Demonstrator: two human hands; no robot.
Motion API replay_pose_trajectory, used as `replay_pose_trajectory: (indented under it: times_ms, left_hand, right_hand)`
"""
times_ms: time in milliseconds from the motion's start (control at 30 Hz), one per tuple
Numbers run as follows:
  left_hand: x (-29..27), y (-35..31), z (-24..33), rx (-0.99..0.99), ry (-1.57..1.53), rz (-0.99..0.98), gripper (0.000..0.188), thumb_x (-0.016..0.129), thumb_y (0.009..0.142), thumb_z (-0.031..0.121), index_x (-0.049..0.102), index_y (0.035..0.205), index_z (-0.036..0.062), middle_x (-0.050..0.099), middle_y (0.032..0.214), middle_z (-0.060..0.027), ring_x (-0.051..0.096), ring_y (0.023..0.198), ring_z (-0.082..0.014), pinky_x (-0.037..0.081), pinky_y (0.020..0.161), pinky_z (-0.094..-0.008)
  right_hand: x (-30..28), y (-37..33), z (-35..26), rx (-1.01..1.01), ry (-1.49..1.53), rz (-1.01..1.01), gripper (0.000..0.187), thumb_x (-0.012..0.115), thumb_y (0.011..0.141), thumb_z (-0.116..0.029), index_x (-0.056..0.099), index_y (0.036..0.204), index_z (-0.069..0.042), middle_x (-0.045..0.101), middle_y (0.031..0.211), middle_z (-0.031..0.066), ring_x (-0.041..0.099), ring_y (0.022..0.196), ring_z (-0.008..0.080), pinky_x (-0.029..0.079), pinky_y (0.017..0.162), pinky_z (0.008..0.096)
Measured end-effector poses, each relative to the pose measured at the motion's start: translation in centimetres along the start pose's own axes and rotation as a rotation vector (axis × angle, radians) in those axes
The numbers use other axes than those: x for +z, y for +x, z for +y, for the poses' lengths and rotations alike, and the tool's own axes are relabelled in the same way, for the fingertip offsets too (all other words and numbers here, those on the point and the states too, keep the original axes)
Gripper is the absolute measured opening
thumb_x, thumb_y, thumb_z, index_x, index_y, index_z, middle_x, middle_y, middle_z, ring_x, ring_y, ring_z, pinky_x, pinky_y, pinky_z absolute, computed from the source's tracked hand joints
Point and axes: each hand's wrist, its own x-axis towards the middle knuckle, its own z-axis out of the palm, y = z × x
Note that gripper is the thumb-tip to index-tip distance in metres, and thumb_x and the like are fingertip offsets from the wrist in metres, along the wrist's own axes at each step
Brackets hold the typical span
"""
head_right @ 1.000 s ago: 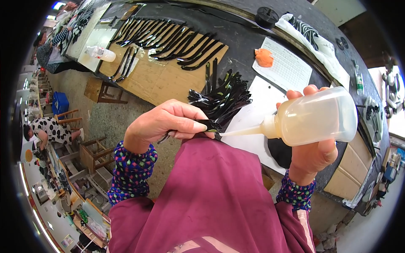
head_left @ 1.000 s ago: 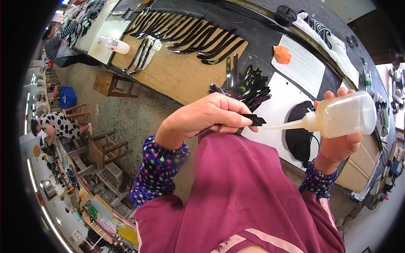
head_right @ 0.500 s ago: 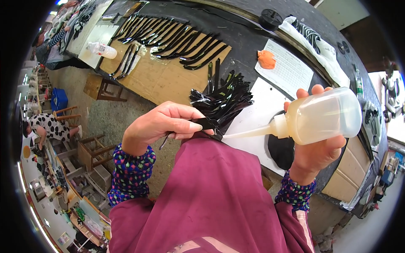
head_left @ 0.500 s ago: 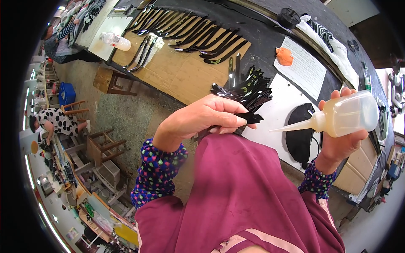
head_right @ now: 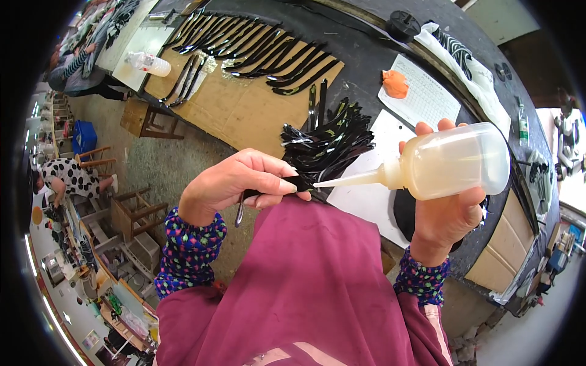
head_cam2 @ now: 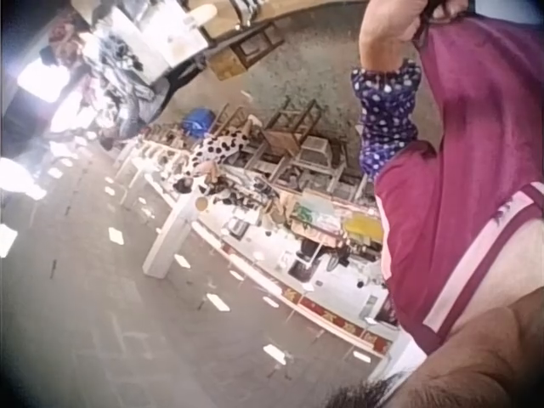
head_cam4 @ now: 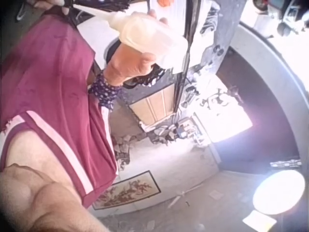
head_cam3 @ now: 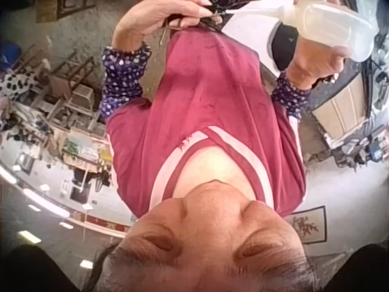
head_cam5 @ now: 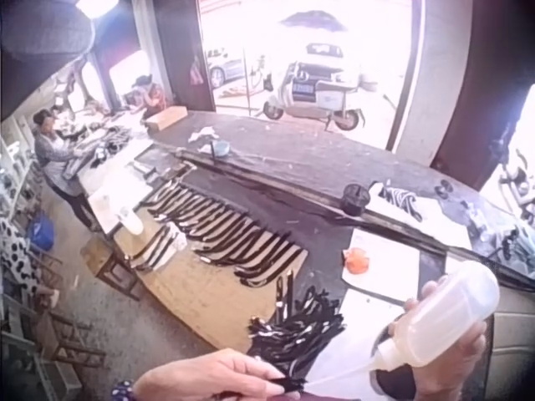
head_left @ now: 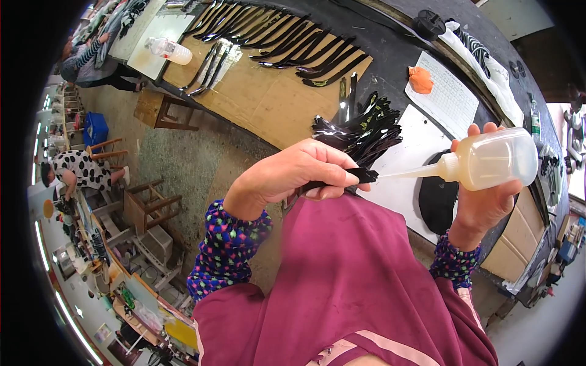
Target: Applying glue to black shoe straps using a squeeze bottle on a factory workbench.
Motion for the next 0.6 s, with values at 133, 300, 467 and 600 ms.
replay_pose_trajectory:
  times_ms: [133, 300, 467, 600]
  left_hand:
    - [0.1, -0.2, 0.7, -0.003, 0.028, -0.049, 0.022, 0.051, 0.080, 0.010, 0.059, 0.093, -0.0064, 0.045, 0.053, 0.0017, 0.034, 0.043, -0.0017, 0.024, 0.041, -0.0167]
    - [0.1, 0.0, 1.1, -0.005, 0.050, -0.068, 0.021, 0.051, 0.080, 0.009, 0.059, 0.093, -0.0064, 0.044, 0.052, 0.0019, 0.033, 0.043, -0.0018, 0.024, 0.041, -0.0168]
    - [0.0, 0.3, 1.1, 0.002, 0.039, -0.107, 0.021, 0.050, 0.080, 0.009, 0.059, 0.093, -0.0062, 0.044, 0.053, 0.0021, 0.034, 0.043, -0.0021, 0.024, 0.040, -0.0171]
    - [0.1, 0.5, 1.4, -0.002, 0.046, -0.116, 0.021, 0.051, 0.080, 0.009, 0.059, 0.093, -0.0058, 0.045, 0.053, 0.0019, 0.034, 0.043, -0.0022, 0.025, 0.040, -0.0173]
  right_hand:
    - [0.3, 0.0, 0.2, 0.043, 0.061, -0.018, 0.087, 0.073, 0.062, -0.035, 0.026, 0.126, -0.002, 0.036, 0.125, 0.0167, 0.033, 0.118, 0.0370, 0.028, 0.094, 0.0556]
    - [0.5, 0.1, 0.4, 0.039, 0.030, -0.009, 0.087, 0.074, 0.061, -0.035, 0.026, 0.126, -0.002, 0.035, 0.126, 0.0171, 0.033, 0.117, 0.0378, 0.029, 0.093, 0.0565]
    - [0.5, 0.3, 0.4, 0.032, 0.023, -0.006, 0.087, 0.074, 0.061, -0.036, 0.027, 0.126, -0.002, 0.035, 0.126, 0.0172, 0.034, 0.117, 0.0375, 0.029, 0.093, 0.0564]
    - [0.3, 0.4, 0.4, 0.022, 0.015, 0.002, 0.086, 0.074, 0.060, -0.036, 0.028, 0.125, -0.003, 0.037, 0.126, 0.0166, 0.035, 0.116, 0.0387, 0.029, 0.093, 0.0570]
